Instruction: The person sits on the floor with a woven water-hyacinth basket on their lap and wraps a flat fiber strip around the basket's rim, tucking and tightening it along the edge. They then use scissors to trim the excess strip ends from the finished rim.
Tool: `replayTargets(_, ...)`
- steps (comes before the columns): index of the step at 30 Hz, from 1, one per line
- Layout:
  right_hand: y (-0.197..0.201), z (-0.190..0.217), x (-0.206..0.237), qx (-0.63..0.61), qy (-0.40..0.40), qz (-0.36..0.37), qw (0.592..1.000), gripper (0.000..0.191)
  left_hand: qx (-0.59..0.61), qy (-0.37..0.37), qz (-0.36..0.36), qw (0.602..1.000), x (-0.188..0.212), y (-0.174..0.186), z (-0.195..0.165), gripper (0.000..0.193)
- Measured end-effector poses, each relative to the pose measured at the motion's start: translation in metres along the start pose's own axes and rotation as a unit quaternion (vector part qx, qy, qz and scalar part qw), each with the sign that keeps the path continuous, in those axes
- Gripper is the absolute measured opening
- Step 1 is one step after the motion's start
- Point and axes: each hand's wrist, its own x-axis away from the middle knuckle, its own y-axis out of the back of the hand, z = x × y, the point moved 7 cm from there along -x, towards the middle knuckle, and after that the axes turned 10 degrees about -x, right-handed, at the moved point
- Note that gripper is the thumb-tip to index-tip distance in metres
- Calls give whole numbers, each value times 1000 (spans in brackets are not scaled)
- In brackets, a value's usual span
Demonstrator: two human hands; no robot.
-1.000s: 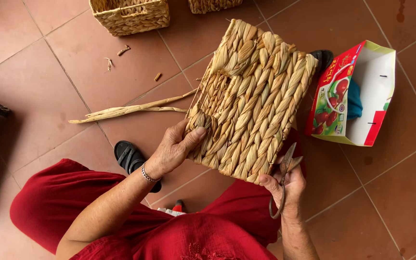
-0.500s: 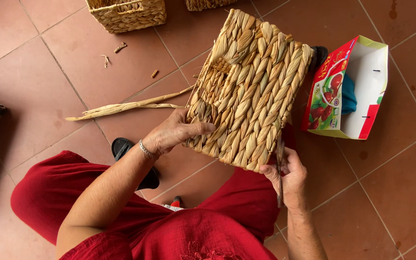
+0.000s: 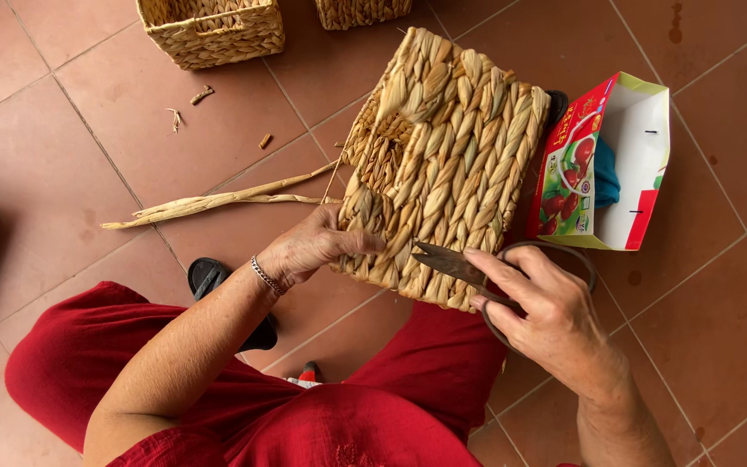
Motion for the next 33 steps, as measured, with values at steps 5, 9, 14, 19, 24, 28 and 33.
replayTargets(5,-7,14,-33,74,19,60,995,53,15,-3,37,999,-5,-5,-4,48)
replayTargets(9,-10,20,-34,107,17,76,991,54,20,-9,49,999,-5,-12,-5,46)
replayTargets(14,-12,25,-32,196,5,129,972,52,18,-20,50,998,-7,-15,-4,44)
replayTargets(19,-27,36,-33,323,61,180,927,60,11,-5,47,999,-5,-16,1,38)
replayTargets(24,-45,33,-27,356,88,189,911,56,12,-19,23,999,-5,-15,1,41)
replayTargets(28,-45,9,-29,185,6,182,966,50,-19,-19,19,999,-5,-12,0,43)
replayTargets(33,-21,-35,-36,-78,-120,126,982,57,17,-106,-14,994,-17,9,-27,63)
